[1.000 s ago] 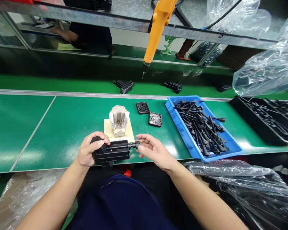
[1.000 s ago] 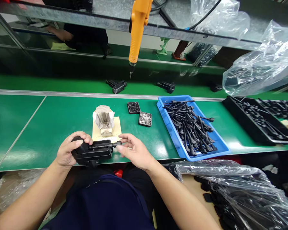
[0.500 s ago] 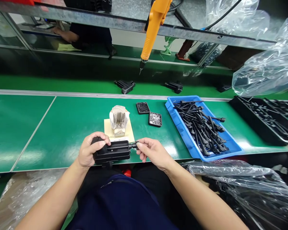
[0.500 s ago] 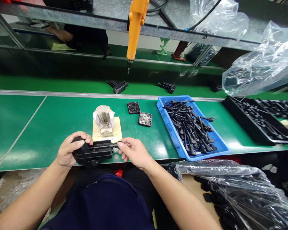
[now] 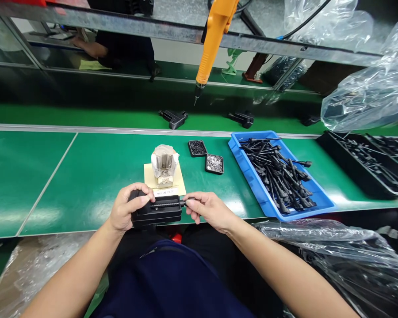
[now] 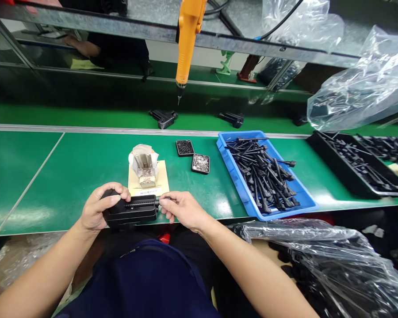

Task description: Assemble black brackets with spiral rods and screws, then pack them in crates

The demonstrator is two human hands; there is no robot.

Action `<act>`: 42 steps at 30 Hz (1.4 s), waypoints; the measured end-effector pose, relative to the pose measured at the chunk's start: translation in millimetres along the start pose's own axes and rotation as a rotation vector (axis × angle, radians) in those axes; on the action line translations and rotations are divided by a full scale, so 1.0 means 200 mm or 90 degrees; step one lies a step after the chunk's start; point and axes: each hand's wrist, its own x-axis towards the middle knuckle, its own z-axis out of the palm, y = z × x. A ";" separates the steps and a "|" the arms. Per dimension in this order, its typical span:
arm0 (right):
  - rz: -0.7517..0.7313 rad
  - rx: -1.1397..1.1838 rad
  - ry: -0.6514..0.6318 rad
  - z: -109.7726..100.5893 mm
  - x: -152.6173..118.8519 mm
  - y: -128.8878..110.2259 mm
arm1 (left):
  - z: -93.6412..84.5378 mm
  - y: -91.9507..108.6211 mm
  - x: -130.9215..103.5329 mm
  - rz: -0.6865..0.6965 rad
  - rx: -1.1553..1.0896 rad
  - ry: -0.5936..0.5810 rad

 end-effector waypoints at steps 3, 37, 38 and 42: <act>-0.249 -0.240 0.012 -0.04 -0.01 0.02 | 0.00 0.00 0.00 -0.033 -0.048 0.010; -0.187 -0.306 0.034 -0.06 0.00 0.05 | 0.01 -0.02 -0.02 -0.078 -0.059 0.084; -0.153 -0.249 0.067 -0.04 0.01 0.07 | 0.02 -0.01 -0.03 -0.087 -0.058 0.123; -0.050 -0.162 0.146 0.11 0.01 0.16 | 0.06 0.04 -0.05 -0.081 -0.006 0.330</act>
